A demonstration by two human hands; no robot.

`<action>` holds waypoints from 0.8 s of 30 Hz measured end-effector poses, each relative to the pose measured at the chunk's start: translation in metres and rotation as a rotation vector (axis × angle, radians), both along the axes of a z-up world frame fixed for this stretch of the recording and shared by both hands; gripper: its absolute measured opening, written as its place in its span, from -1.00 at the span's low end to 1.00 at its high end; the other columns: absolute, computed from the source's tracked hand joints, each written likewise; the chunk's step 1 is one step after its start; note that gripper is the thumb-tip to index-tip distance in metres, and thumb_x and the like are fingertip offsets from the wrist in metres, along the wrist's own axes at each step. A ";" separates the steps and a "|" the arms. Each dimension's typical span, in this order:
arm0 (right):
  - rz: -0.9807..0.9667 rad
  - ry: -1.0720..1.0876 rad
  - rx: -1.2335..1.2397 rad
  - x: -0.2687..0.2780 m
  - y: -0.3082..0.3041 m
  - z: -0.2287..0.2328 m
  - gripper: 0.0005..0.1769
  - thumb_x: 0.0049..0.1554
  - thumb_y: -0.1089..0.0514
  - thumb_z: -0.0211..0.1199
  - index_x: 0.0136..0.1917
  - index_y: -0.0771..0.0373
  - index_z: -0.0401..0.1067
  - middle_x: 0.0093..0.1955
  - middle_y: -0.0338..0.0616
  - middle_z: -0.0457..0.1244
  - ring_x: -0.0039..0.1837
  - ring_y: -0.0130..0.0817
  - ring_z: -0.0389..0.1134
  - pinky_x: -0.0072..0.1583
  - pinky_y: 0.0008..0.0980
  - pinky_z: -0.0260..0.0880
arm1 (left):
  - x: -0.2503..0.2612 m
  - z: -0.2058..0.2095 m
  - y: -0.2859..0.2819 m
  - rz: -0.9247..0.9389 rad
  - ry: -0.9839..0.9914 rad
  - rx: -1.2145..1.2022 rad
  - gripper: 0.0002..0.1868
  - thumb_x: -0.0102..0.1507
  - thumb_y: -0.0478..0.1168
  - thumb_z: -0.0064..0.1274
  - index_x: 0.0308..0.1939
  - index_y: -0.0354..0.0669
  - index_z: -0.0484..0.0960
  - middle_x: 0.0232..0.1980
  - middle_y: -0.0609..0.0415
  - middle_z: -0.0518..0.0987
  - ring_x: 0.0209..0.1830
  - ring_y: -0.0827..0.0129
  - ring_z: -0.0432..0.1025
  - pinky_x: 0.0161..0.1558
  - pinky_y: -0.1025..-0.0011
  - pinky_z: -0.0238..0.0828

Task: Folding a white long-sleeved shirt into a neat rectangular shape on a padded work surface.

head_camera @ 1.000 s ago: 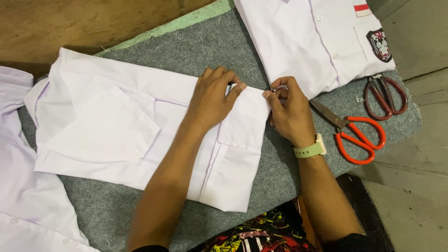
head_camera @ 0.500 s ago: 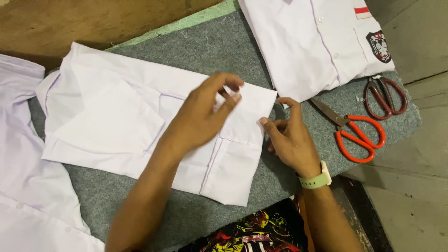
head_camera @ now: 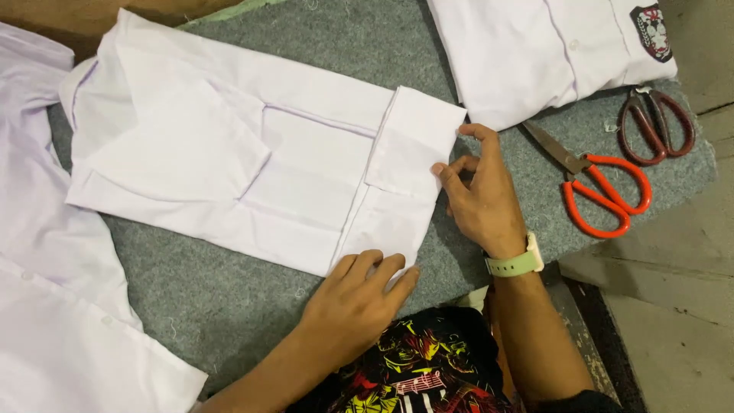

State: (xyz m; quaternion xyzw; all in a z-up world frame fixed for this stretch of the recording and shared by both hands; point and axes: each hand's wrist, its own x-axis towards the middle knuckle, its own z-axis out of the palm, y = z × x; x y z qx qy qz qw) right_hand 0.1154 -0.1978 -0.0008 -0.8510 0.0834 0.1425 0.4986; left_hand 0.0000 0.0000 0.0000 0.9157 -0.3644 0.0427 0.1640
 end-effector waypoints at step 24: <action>0.738 -0.410 -0.470 0.004 0.016 -0.009 -0.66 0.19 0.07 0.27 0.19 0.24 0.53 0.00 0.01 0.36 0.10 0.03 0.43 0.07 -0.14 0.45 | 0.039 0.022 0.013 0.540 0.397 -0.050 -0.41 0.41 0.06 -0.08 0.29 -0.38 0.51 0.03 -0.29 0.56 0.07 -0.12 0.44 0.02 0.01 0.30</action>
